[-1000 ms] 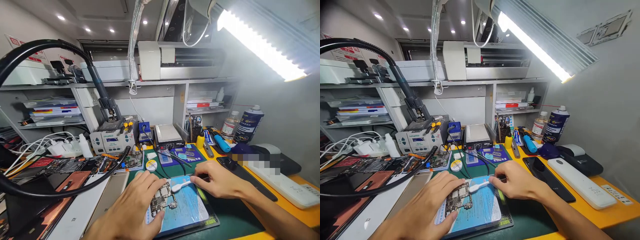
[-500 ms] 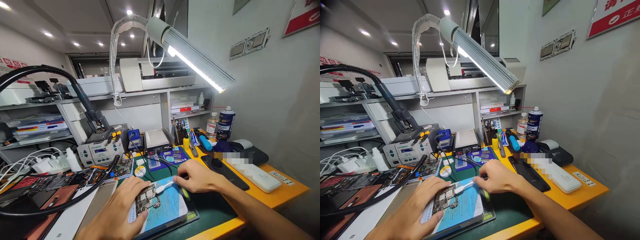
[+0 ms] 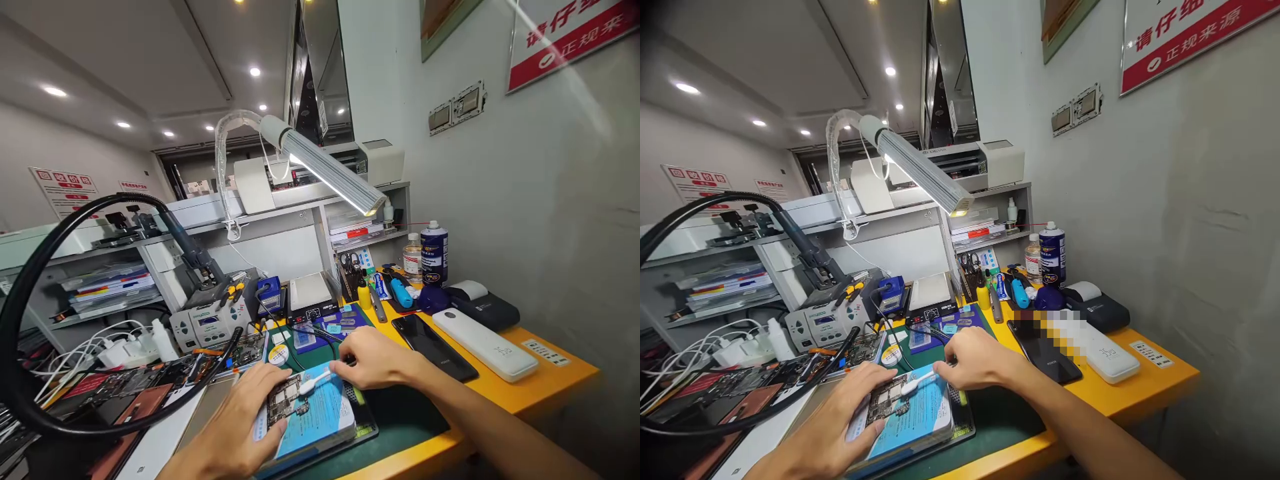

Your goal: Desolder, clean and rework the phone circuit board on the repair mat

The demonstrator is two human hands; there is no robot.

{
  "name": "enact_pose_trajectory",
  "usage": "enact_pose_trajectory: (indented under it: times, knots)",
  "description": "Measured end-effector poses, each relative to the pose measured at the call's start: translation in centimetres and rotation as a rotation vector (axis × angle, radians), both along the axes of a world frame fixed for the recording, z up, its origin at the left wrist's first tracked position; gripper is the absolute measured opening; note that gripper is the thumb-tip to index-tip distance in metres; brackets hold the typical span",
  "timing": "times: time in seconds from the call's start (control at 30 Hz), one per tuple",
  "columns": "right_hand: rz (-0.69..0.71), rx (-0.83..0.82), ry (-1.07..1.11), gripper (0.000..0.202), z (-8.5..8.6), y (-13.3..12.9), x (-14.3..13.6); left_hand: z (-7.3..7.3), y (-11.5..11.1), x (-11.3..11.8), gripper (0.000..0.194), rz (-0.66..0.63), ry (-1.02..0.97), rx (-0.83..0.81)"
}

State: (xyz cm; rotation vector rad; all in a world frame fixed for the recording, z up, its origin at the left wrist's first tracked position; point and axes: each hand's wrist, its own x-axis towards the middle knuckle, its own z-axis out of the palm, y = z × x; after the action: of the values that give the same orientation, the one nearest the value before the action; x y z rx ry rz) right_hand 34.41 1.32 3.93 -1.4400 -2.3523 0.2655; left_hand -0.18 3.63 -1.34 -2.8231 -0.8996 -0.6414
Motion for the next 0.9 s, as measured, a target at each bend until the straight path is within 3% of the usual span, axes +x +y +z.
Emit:
enact_pose_trajectory:
  times: [0.4,0.5,0.7,0.9]
  knots:
    - [0.005,-0.038,0.026,0.052,0.7,-0.1,0.1,-2.4,0.9,-0.9,0.062,0.001,-0.014,0.015]
    - [0.029,-0.073,0.032,0.053,0.7,0.0,0.1,-1.6,0.8,-0.6,0.062,-0.019,-0.017,0.009]
    - [0.005,-0.099,0.059,0.055,0.1,0.8,0.5,1.5,0.0,0.7,0.059,-0.107,0.012,-0.077]
    - [0.0,-0.153,0.07,0.056,-0.4,1.2,0.9,1.2,-0.2,1.0,0.054,-0.11,-0.073,-0.178]
